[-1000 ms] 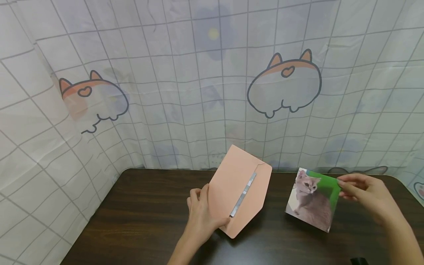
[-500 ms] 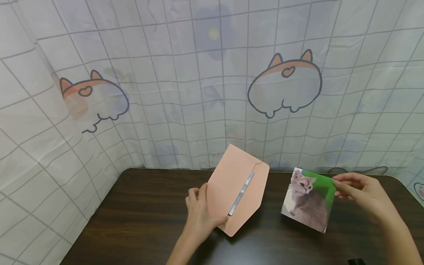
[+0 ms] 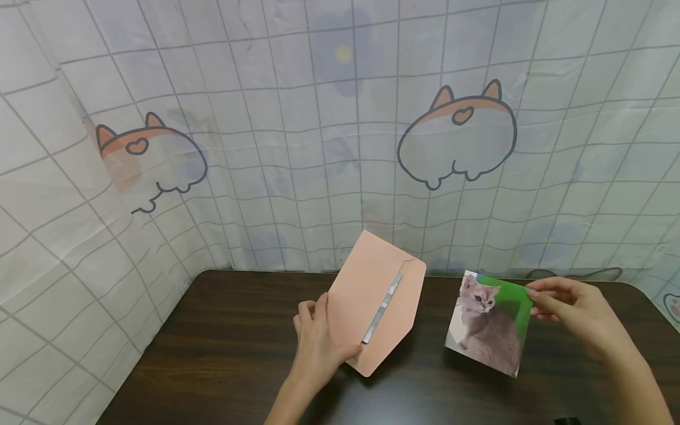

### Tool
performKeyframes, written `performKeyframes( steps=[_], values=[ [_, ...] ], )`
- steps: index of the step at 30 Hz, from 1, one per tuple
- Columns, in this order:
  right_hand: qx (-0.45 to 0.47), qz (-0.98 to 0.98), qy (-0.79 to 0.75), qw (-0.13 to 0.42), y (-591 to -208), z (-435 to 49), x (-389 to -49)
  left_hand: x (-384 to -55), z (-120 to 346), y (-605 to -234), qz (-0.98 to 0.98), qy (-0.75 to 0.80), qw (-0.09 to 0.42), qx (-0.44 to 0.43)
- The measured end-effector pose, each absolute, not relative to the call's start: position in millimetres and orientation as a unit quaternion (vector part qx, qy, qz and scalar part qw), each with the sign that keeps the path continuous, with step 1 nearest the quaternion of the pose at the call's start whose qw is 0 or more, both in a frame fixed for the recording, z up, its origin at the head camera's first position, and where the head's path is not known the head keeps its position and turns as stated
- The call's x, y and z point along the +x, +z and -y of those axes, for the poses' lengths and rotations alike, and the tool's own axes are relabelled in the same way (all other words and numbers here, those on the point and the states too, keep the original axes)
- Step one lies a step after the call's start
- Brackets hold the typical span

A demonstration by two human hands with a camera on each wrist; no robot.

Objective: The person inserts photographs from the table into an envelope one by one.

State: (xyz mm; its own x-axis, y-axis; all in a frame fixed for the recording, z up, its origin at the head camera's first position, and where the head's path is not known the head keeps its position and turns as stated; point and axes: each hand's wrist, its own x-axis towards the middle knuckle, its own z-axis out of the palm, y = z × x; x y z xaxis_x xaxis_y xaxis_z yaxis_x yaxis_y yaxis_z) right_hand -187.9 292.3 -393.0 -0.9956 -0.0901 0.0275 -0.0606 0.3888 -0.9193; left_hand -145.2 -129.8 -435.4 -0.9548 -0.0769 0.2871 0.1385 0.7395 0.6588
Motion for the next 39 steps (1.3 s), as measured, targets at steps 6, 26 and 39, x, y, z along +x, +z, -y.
performKeyframes(
  steps=[6,26,39],
  values=[
    [-0.054,-0.833,-0.551,0.015,-393,-289,-187,-146,131,-436,0.92,-0.36,0.152,-0.012],
    [-0.078,-0.821,-0.565,0.028,-390,-272,-185,-146,130,-437,0.919,-0.367,0.146,-0.005],
    [-0.079,-0.82,-0.565,0.041,-389,-262,-184,-144,128,-437,0.919,-0.368,0.141,-0.016]
  ],
)
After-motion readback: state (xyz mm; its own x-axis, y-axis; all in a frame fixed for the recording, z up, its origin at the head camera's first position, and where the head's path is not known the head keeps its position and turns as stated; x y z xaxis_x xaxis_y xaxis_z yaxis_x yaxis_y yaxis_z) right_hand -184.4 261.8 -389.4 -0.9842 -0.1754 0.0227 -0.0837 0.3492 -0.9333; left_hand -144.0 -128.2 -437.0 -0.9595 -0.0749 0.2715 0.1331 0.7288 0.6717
